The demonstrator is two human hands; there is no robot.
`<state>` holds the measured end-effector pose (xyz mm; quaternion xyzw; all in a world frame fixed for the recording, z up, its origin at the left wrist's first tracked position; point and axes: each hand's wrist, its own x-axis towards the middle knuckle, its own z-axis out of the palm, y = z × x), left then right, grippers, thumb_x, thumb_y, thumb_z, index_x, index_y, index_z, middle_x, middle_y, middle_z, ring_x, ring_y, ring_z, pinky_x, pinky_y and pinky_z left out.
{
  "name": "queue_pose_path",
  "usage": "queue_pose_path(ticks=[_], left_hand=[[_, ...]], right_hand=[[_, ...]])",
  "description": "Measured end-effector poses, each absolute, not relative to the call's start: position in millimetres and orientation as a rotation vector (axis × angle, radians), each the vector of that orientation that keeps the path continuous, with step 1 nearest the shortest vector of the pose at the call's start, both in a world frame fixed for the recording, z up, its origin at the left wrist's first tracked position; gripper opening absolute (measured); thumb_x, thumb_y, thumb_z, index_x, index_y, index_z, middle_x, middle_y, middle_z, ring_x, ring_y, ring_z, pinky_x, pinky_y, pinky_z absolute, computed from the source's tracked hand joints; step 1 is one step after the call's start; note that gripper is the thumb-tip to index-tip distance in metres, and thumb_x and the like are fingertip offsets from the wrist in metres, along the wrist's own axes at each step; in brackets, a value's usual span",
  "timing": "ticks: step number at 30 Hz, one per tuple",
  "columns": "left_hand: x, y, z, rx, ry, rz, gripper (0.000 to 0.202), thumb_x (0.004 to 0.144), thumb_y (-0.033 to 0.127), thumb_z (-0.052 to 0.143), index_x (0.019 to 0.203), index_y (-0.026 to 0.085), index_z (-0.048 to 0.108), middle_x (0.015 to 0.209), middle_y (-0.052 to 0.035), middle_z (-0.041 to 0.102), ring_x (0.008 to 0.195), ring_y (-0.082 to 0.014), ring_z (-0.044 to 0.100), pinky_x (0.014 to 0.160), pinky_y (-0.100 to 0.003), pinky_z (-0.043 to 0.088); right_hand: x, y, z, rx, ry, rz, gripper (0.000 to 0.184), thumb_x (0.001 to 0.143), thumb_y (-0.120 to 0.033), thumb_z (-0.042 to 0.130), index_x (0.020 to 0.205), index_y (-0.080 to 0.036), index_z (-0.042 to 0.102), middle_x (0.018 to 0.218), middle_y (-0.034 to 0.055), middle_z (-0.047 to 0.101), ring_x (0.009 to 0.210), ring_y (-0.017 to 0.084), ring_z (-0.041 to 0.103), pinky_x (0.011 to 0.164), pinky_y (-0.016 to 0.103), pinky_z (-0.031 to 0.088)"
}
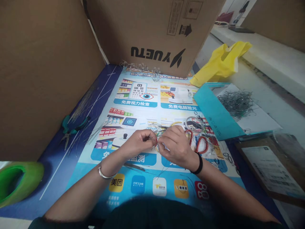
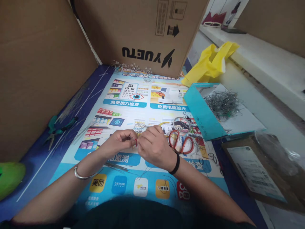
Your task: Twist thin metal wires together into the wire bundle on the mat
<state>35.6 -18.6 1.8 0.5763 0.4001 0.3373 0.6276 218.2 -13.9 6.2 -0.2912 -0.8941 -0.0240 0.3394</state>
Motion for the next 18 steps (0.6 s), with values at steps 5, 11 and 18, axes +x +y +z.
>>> queue_pose_path(ticks=[5, 11, 18], left_hand=[[32.8, -18.0, 1.8, 1.253, 0.868, 0.764, 0.011, 0.076, 0.024, 0.059, 0.073, 0.014, 0.056, 0.066, 0.0024, 0.050, 0.059, -0.0084, 0.042, 0.057, -0.022, 0.031], [32.5, -17.2, 3.8, 1.281, 0.878, 0.772, 0.008, 0.075, 0.020, 0.058, 0.069, 0.014, 0.056, 0.065, 0.0019, 0.052, 0.062, -0.0090, 0.043, 0.059, -0.023, 0.034], [33.8, -17.7, 5.5, 1.312, 0.917, 0.745, 0.007, 0.074, 0.020, 0.057, 0.070, 0.014, 0.056, 0.066, 0.0014, 0.053, 0.062, -0.0092, 0.044, 0.059, -0.023, 0.035]], right_hand=[[219.9, -11.5, 8.5, -0.766, -2.265, 0.101, 0.011, 0.079, -0.011, 0.056, 0.071, -0.018, 0.056, 0.069, 0.0013, 0.059, 0.072, 0.016, 0.049, 0.068, 0.033, 0.036], [230.3, -12.3, 19.5, -0.709, -2.415, -0.090, 0.008, 0.084, -0.014, 0.056, 0.086, -0.019, 0.061, 0.077, 0.0026, 0.062, 0.079, 0.018, 0.052, 0.073, 0.036, 0.036], [230.0, -14.0, 18.8, -0.657, -2.464, -0.150, 0.008, 0.085, -0.013, 0.056, 0.087, -0.019, 0.060, 0.075, 0.0021, 0.061, 0.080, 0.018, 0.052, 0.072, 0.036, 0.035]])
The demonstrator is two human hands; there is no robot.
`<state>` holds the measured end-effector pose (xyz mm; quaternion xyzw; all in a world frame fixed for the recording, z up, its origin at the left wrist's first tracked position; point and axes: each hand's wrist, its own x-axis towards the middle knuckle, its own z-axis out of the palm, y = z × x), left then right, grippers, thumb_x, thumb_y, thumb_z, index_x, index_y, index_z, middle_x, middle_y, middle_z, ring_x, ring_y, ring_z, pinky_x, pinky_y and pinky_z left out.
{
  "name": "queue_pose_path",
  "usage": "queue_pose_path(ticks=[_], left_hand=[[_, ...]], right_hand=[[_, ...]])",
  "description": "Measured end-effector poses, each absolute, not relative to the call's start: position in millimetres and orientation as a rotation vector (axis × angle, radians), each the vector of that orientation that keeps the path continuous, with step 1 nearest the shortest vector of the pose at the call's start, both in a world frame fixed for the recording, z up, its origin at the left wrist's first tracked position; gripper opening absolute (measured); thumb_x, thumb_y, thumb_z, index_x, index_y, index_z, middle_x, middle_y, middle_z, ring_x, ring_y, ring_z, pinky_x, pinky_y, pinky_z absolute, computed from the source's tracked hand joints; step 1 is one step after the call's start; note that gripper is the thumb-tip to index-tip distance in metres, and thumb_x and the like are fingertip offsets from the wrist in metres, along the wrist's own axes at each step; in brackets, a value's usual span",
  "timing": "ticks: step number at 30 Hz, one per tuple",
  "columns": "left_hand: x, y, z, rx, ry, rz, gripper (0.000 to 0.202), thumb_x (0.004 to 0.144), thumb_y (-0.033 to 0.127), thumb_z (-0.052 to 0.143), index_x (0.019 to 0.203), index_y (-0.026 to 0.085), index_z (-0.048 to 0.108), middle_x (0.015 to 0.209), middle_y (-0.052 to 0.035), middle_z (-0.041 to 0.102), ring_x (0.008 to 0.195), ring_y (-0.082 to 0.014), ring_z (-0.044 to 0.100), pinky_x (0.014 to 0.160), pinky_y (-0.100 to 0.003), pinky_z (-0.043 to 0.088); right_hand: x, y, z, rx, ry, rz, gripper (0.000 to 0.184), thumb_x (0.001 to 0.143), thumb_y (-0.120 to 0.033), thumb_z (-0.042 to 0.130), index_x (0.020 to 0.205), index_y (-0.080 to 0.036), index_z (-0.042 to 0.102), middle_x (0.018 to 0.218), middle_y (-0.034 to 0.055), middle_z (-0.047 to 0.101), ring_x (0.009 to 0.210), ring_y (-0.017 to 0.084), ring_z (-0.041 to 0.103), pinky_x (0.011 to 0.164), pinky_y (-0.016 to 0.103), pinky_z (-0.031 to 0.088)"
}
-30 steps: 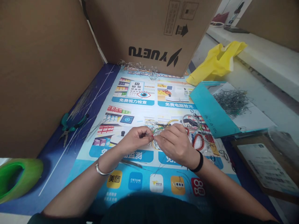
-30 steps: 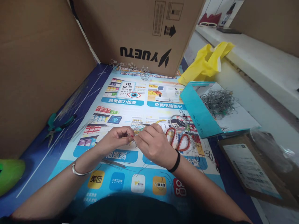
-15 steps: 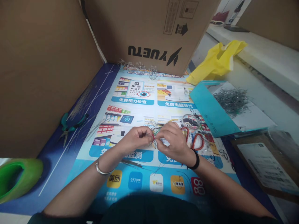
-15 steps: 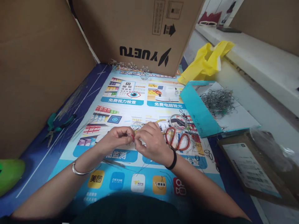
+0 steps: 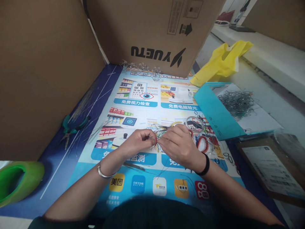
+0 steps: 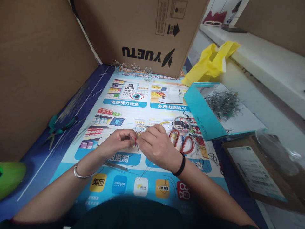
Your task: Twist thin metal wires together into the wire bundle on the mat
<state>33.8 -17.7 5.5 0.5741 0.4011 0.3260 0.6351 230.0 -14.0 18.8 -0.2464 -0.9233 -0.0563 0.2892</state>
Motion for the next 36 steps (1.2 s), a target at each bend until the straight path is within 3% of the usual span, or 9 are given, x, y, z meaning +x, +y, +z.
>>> queue_pose_path(ticks=[11, 18, 27, 36], left_hand=[[35.7, -18.6, 4.5, 1.320, 0.893, 0.769, 0.008, 0.074, 0.018, 0.057, 0.068, 0.014, 0.055, 0.066, 0.0016, 0.054, 0.063, -0.0091, 0.045, 0.061, -0.023, 0.035], [34.3, -18.1, 3.7, 1.290, 0.880, 0.812, 0.013, 0.074, 0.027, 0.060, 0.072, 0.014, 0.056, 0.069, 0.0002, 0.054, 0.062, -0.0097, 0.045, 0.059, -0.023, 0.035], [34.6, -18.2, 3.6, 1.357, 0.915, 0.805, 0.008, 0.074, 0.019, 0.057, 0.068, 0.015, 0.055, 0.068, 0.0011, 0.054, 0.065, -0.0099, 0.046, 0.062, -0.023, 0.036], [36.0, -18.5, 3.0, 1.363, 0.928, 0.793, 0.008, 0.074, 0.019, 0.058, 0.069, 0.014, 0.055, 0.066, 0.0014, 0.053, 0.064, -0.0101, 0.045, 0.062, -0.024, 0.035]], right_hand=[[219.9, -14.5, 11.5, -0.719, -2.412, -0.113, 0.012, 0.081, -0.012, 0.053, 0.071, -0.019, 0.056, 0.069, 0.0029, 0.056, 0.075, 0.019, 0.048, 0.071, 0.036, 0.035], [212.5, -17.1, 6.0, -0.863, -2.128, 0.291, 0.012, 0.077, -0.009, 0.053, 0.070, -0.019, 0.053, 0.069, 0.0015, 0.056, 0.071, 0.016, 0.050, 0.068, 0.032, 0.039], [228.2, -13.8, 23.0, -0.738, -2.390, -0.011, 0.007, 0.084, -0.016, 0.055, 0.082, -0.018, 0.061, 0.076, 0.0027, 0.063, 0.079, 0.018, 0.051, 0.074, 0.037, 0.035], [226.0, -13.5, 21.4, -0.721, -2.457, -0.047, 0.009, 0.084, -0.014, 0.054, 0.080, -0.018, 0.061, 0.075, 0.0033, 0.062, 0.078, 0.019, 0.051, 0.072, 0.037, 0.035]])
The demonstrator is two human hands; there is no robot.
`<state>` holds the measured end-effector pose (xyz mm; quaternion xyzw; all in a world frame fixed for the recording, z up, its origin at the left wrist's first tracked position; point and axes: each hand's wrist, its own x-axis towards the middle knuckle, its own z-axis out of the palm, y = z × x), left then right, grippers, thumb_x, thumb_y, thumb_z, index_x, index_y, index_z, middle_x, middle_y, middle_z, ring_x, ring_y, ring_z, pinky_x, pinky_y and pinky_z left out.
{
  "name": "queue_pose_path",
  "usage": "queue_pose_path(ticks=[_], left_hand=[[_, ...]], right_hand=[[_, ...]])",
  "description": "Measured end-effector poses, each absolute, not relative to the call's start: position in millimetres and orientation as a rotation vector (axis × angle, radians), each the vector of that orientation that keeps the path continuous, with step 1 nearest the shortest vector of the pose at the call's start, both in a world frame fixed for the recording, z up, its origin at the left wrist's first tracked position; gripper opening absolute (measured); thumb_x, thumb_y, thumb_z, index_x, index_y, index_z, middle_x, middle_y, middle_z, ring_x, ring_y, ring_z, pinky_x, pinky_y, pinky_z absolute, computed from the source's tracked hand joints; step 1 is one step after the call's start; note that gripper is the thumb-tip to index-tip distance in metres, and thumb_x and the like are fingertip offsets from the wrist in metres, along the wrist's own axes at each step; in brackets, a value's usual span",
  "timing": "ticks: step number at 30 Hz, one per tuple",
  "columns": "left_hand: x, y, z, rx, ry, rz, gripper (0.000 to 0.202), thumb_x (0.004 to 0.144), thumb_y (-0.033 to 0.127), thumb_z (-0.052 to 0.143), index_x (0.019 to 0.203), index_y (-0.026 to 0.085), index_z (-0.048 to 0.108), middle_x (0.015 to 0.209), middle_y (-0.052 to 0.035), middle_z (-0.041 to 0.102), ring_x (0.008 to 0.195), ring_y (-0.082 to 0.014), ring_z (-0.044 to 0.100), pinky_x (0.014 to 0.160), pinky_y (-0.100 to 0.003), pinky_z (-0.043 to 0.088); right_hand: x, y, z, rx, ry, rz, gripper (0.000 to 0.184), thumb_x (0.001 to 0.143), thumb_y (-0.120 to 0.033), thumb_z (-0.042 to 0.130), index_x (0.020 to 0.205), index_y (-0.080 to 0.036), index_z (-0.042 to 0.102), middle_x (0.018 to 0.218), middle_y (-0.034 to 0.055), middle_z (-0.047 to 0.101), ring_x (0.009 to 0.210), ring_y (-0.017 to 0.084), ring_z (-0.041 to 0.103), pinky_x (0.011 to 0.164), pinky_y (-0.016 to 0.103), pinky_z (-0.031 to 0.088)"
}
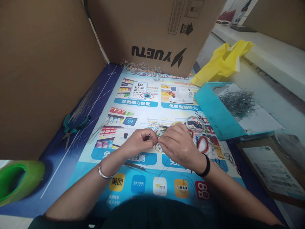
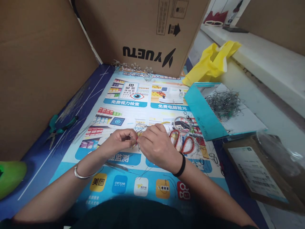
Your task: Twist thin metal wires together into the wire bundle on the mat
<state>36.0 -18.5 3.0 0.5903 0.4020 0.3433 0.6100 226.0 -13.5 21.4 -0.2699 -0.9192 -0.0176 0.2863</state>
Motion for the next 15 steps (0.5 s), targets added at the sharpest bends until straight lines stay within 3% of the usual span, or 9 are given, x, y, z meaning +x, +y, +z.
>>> queue_pose_path(ticks=[9, 15], left_hand=[[36.4, -19.2, 3.7, 1.331, 0.901, 0.801, 0.008, 0.074, 0.019, 0.057, 0.069, 0.014, 0.054, 0.067, 0.0021, 0.052, 0.061, -0.0086, 0.043, 0.059, -0.022, 0.034], [34.7, -18.2, 3.0, 1.353, 0.912, 0.813, 0.007, 0.073, 0.016, 0.055, 0.068, 0.013, 0.053, 0.067, 0.0015, 0.051, 0.063, -0.0094, 0.043, 0.060, -0.023, 0.033]], right_hand=[[217.3, -17.7, 7.5, -0.869, -2.261, 0.064, 0.011, 0.078, -0.011, 0.053, 0.069, -0.017, 0.054, 0.070, 0.0031, 0.057, 0.074, 0.018, 0.050, 0.071, 0.035, 0.036], [223.8, -14.2, 16.7, -0.870, -2.362, 0.204, 0.007, 0.080, -0.014, 0.055, 0.074, -0.017, 0.058, 0.074, 0.0033, 0.060, 0.076, 0.018, 0.052, 0.072, 0.034, 0.036]])
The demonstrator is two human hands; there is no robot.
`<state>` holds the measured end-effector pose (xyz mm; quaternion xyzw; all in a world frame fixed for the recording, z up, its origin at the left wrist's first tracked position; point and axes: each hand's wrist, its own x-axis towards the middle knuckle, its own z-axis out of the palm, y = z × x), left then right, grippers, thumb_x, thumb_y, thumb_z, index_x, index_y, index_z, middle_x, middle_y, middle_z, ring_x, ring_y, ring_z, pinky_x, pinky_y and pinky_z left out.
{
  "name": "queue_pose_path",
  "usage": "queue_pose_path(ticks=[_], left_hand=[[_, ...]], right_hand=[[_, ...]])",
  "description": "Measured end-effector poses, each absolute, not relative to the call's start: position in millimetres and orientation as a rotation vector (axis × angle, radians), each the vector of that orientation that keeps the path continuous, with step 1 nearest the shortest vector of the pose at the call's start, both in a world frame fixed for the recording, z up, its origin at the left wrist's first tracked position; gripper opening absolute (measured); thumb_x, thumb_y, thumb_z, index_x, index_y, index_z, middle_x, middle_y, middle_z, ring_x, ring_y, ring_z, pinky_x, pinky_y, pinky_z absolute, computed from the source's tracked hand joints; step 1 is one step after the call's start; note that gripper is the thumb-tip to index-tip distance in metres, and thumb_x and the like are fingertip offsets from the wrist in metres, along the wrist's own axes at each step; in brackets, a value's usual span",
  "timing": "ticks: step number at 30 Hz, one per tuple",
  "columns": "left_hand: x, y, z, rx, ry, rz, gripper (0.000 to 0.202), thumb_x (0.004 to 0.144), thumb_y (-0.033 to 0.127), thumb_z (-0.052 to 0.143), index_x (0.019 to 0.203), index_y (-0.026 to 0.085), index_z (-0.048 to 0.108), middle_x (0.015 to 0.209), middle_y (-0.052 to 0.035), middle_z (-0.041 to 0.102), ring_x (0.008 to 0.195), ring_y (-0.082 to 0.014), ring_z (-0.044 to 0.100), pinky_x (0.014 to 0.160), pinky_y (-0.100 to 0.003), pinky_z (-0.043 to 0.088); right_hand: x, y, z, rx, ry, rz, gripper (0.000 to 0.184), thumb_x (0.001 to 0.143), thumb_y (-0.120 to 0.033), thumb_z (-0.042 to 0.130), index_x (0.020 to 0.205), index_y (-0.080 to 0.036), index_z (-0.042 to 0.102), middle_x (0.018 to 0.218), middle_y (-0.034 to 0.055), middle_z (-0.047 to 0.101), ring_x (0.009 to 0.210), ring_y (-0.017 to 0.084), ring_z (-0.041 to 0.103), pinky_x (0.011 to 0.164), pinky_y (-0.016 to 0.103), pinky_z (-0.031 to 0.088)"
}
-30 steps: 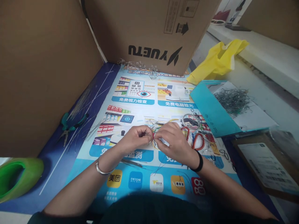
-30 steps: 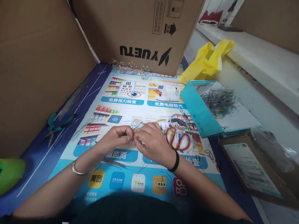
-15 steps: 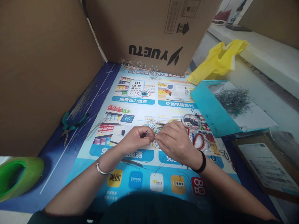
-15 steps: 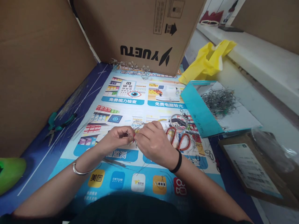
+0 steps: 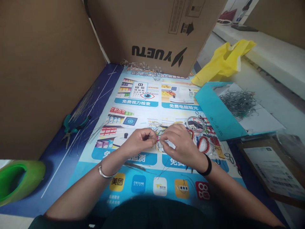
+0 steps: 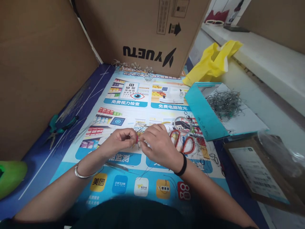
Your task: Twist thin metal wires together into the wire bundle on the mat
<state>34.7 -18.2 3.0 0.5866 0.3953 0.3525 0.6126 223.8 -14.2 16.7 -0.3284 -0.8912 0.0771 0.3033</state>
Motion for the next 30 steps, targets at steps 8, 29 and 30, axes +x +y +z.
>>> queue_pose_path(ticks=[8, 29, 30], left_hand=[[35.8, -18.8, -0.7, 1.385, 0.927, 0.808, 0.006, 0.073, 0.017, 0.055, 0.069, 0.014, 0.053, 0.066, 0.0018, 0.049, 0.062, -0.0096, 0.042, 0.060, -0.024, 0.033], [35.6, -19.6, -2.6, 1.417, 0.941, 0.812, 0.002, 0.071, 0.013, 0.053, 0.069, 0.014, 0.052, 0.066, 0.0021, 0.049, 0.062, -0.0095, 0.041, 0.060, -0.024, 0.033], [35.8, -19.7, -2.2, 1.421, 0.946, 0.808, 0.002, 0.071, 0.013, 0.053, 0.069, 0.014, 0.053, 0.066, 0.0021, 0.049, 0.062, -0.0095, 0.041, 0.060, -0.024, 0.033]], right_hand=[[224.6, -14.1, 24.7, -0.757, -2.453, 0.015, 0.011, 0.085, -0.016, 0.054, 0.077, -0.016, 0.061, 0.075, 0.0037, 0.063, 0.078, 0.018, 0.052, 0.073, 0.036, 0.036], [223.6, -15.1, 22.9, -0.788, -2.404, 0.056, 0.006, 0.080, -0.013, 0.055, 0.080, -0.017, 0.060, 0.078, 0.0040, 0.064, 0.081, 0.020, 0.054, 0.076, 0.037, 0.037], [222.9, -15.3, 21.6, -0.783, -2.404, 0.050, 0.007, 0.081, -0.013, 0.054, 0.078, -0.017, 0.059, 0.077, 0.0038, 0.064, 0.081, 0.020, 0.054, 0.075, 0.037, 0.037]])
